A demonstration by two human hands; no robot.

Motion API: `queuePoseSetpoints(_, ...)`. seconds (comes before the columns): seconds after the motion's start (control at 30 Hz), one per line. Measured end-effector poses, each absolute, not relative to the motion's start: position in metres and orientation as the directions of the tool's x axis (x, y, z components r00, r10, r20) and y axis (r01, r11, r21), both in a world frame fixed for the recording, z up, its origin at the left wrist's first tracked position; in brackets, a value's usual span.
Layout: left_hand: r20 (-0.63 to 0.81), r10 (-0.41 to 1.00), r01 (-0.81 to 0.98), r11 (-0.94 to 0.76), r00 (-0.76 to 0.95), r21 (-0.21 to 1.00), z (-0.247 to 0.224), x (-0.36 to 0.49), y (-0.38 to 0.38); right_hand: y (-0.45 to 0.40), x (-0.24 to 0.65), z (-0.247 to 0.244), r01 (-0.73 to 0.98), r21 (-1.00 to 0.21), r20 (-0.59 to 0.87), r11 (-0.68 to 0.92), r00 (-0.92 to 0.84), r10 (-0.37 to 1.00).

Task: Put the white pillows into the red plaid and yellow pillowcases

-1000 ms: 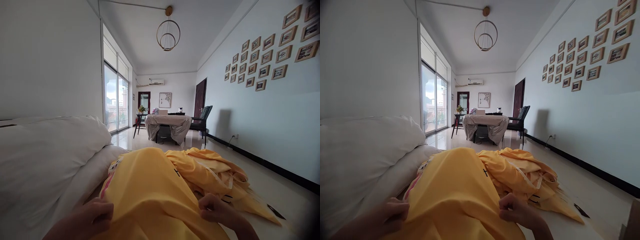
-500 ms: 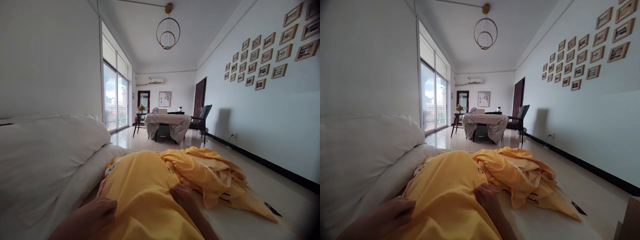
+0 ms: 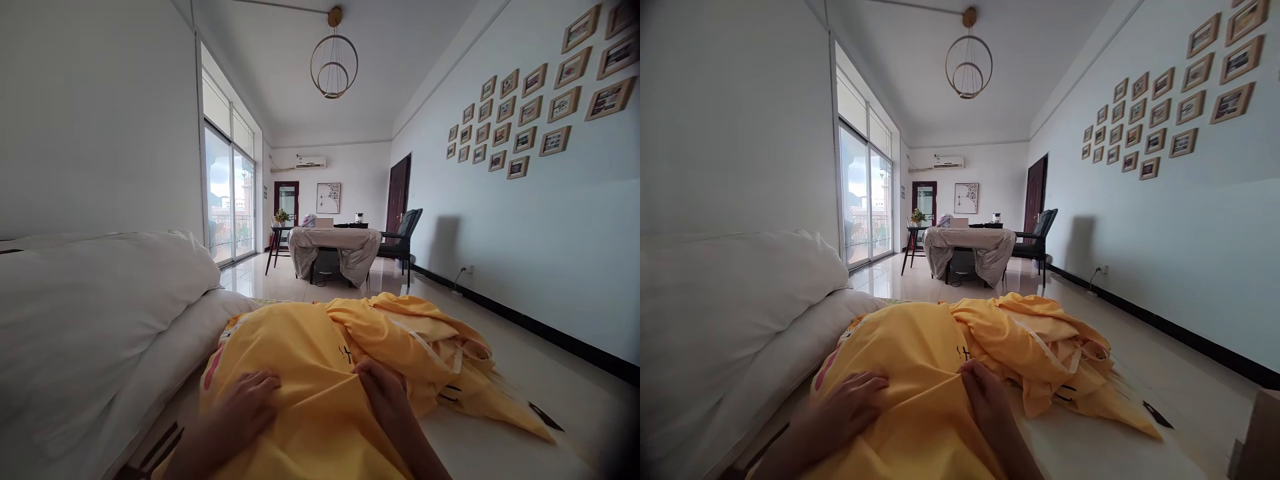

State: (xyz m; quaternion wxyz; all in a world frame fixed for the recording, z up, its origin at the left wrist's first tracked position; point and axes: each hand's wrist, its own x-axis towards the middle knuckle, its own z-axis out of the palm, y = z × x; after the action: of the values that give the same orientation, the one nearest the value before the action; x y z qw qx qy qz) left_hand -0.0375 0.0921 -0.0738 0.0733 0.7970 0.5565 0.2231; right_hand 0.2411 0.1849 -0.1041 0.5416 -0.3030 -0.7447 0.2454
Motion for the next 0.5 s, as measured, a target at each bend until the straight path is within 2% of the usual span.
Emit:
queuePoseSetpoints(0.1,0.351,0.912,0.845,-0.352,0.213,0.402,-0.064,-0.031,0.089,0.184,0.245,-0.105,0.078,-0.766,0.610,0.638,-0.228,0.759)
queuePoseSetpoints(0.23,0.447,0.894,0.740,-0.308,0.011,0.598,-0.054,-0.025,0.076,0.180,0.243,-0.106,0.014,-0.831,0.541,0.556,-0.216,0.813)
queuePoseSetpoints(0.37,0.460,0.876,0.647,-0.270,-0.141,0.713,-0.056,-0.022,0.068,0.171,0.238,-0.102,0.137,-0.774,0.562,0.619,-0.301,0.770)
queuePoseSetpoints(0.43,0.406,0.901,0.620,-0.231,-0.155,0.750,-0.058,-0.022,0.064,0.166,0.238,-0.097,0.234,-0.742,0.509,0.628,-0.413,0.755)
queuePoseSetpoints(0.5,0.347,0.932,0.648,-0.199,-0.108,0.735,-0.058,-0.023,0.057,0.161,0.242,-0.090,0.359,-0.687,0.427,0.631,-0.504,0.751)
